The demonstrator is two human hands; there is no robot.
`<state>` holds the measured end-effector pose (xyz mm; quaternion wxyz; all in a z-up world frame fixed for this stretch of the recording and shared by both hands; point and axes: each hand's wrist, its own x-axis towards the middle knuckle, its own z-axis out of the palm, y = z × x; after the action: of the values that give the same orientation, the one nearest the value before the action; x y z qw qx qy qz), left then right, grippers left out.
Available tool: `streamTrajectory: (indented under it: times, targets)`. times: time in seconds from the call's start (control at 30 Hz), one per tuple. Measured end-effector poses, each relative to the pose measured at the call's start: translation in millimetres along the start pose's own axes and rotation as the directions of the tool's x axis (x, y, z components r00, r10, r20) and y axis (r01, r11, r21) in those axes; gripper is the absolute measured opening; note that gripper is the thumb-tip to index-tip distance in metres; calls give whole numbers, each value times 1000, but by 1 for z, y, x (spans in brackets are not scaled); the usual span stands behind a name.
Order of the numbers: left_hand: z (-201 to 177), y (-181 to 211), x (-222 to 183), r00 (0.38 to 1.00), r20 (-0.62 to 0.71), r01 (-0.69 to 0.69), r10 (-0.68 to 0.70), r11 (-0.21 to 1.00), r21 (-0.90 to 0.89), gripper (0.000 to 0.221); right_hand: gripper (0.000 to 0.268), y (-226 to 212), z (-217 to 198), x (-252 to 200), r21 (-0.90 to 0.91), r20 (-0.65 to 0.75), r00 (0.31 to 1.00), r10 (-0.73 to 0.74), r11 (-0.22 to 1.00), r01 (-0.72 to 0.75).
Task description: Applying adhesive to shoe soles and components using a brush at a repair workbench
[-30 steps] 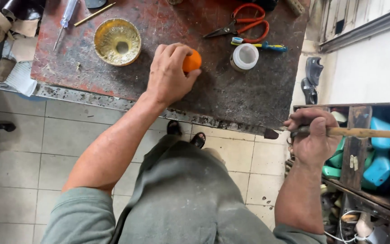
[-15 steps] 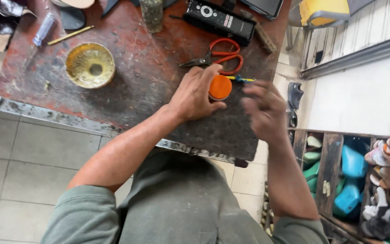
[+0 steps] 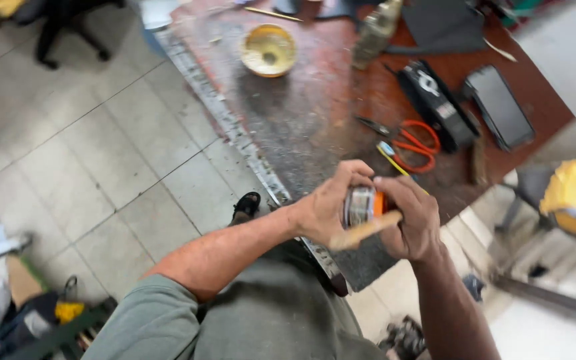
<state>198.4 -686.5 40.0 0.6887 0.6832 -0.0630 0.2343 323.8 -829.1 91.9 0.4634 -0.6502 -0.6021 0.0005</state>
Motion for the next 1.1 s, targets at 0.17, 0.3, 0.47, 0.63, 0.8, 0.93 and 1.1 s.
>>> streamTrajectory:
  times: [0.17,0.3,0.47,0.63,0.8,0.93,1.1]
  targets:
    - [2,-21,-42,951,121,305,-283,810,-502,75,60,13,25,-6,48,89,951,-296,955,292]
    - [-1,-10,-61,908,319,390,-270,271,-880,38,62,-8,37,11,84,65,884,-463,885,457]
    - [-47,48,-40,812,442,481,-381,866,-137,55,68,-29,42,12,72,183,829,-528,849,524]
    - [-53,52,-38,740,407,453,-535,844,287,60,76,-47,43,28,-23,245,799,-549,820,571]
    - [-45,38,-40,783,619,529,63,456,-716,36,78,-59,42,52,-62,243,732,-637,743,667]
    - [-55,38,-20,876,159,430,-456,886,174,49,70,-36,56,53,-266,252,826,-503,785,559]
    - [-58,6,-16,881,-395,366,-259,903,224,60,58,-48,63,69,-400,217,851,479,838,-370]
